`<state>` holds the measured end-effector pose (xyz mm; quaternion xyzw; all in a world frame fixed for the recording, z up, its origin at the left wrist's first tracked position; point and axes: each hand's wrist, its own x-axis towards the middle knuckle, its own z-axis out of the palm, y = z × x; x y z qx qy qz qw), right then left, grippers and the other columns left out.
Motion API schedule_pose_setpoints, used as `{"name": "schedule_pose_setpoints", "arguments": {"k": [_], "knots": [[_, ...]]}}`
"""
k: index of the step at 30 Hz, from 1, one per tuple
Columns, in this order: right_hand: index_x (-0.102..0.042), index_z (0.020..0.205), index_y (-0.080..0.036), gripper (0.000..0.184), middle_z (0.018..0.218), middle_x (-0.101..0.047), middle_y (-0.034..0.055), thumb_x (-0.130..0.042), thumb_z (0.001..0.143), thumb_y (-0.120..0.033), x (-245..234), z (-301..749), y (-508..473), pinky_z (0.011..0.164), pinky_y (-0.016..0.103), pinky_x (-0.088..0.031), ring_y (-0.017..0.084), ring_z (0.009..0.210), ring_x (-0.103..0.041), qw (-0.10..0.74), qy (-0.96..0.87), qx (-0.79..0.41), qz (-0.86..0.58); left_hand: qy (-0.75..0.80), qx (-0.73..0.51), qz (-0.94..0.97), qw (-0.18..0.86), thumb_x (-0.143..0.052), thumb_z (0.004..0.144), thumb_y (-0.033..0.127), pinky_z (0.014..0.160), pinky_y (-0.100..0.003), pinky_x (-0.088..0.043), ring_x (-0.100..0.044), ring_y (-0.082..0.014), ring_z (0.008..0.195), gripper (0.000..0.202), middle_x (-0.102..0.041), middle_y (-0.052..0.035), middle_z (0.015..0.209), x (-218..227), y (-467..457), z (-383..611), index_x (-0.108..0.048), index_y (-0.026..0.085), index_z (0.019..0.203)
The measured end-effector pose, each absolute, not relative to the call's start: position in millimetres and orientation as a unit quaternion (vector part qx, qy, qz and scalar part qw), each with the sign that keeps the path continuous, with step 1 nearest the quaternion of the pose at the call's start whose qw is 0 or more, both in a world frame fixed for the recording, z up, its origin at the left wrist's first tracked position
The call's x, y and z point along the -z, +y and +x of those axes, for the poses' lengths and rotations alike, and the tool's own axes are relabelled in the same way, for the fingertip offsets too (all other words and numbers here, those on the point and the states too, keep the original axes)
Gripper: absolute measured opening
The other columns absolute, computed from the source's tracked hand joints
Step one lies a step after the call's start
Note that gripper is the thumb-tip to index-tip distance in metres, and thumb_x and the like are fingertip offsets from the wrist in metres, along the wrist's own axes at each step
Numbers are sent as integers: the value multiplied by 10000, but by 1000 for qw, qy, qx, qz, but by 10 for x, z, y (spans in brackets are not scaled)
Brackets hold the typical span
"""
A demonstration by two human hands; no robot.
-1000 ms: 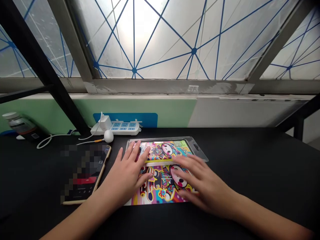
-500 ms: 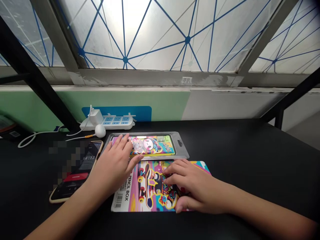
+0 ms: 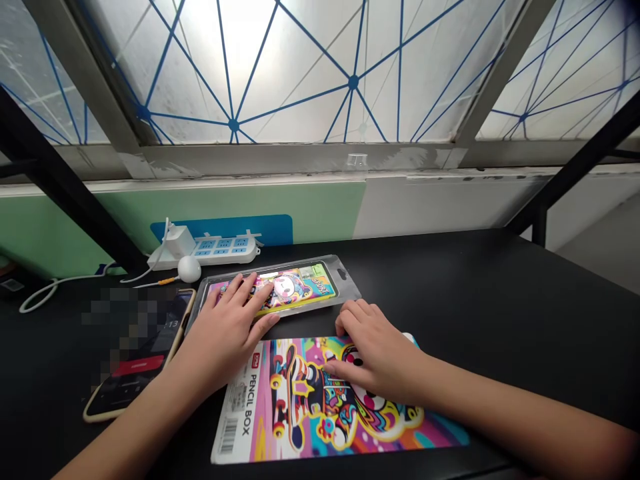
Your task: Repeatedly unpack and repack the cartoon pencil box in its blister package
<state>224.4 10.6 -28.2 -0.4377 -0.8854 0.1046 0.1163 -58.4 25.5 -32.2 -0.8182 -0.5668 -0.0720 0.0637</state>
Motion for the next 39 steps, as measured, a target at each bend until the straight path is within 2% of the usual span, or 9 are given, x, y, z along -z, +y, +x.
{"name": "schedule_pose_setpoints", "arguments": {"k": [6,11,15,18,21,25,28,31,39], "knots": [[-469,875,-235,350,774,-601,16,-610,915,-553,217,2337,122,613,320,-372,193,683,-514,146,-865,-167,-449,-569,74,-818,41,-354,1061,503,1165,-613,-310,-304,-365,1525,541,-355,-84,1651,287,265,-603,-416,311,1564],[-556,847,-243,370,686,-618,17,-476,980,-579,31,2623,285,624,328,-376,207,677,-550,184,-853,-159,-461,-567,87,-819,-1,-306,1076,479,1171,-614,-305,-249,-361,1546,494,-401,-62,1634,232,251,-629,-529,318,1487],[-609,782,-254,472,686,-651,7,-427,984,-640,-39,2903,598,580,327,-357,196,630,-561,121,-811,-200,-536,-556,93,-825,-14,-349,1064,501,1176,-629,-284,-259,-355,1544,472,-370,-75,1650,220,202,-597,-574,305,1430],[-592,708,-248,499,685,-649,13,-459,960,-657,25,3045,808,564,328,-367,200,627,-568,69,-806,-217,-546,-545,99,-832,-12,-365,1058,522,1170,-649,-275,-316,-348,1522,462,-430,-82,1617,225,167,-566,-584,301,1401],[-655,795,-243,477,843,-702,55,-455,966,-641,101,3062,887,671,357,-449,239,767,-634,102,-817,-179,-538,-534,112,-838,-2,-383,1056,502,1154,-647,-297,-388,-348,1478,432,-496,-91,1569,211,144,-551,-600,294,1367],[-683,1013,-231,431,1066,-717,95,-493,964,-615,136,2910,797,842,408,-484,275,974,-652,186,-821,-147,-519,-513,132,-848,-2,-485,1007,518,1102,-571,-396,-485,-347,1358,421,-569,-106,1464,154,103,-539,-622,277,1325],[-663,1051,-231,446,1006,-730,75,-570,914,-644,142,2806,717,748,369,-485,253,883,-656,172,-811,-189,-526,-508,136,-851,-14,-537,965,565,1072,-543,-431,-489,-354,1307,491,-562,-110,1424,137,70,-536,-603,277,1358],[-673,983,-237,445,865,-724,36,-571,902,-662,139,2832,736,643,333,-450,222,749,-634,136,-795,-245,-538,-505,130,-853,-16,-515,975,577,1076,-544,-425,-467,-358,1313,530,-534,-103,1443,159,60,-551,-557,303,1428],[-706,848,-243,484,845,-739,39,-549,886,-699,127,3144,986,624,319,-442,224,760,-641,112,-765,-272,-574,-494,121,-861,-19,-517,972,588,1078,-525,-422,-452,-360,1321,543,-514,-86,1459,180,81,-600,-536,346,1457]]}}
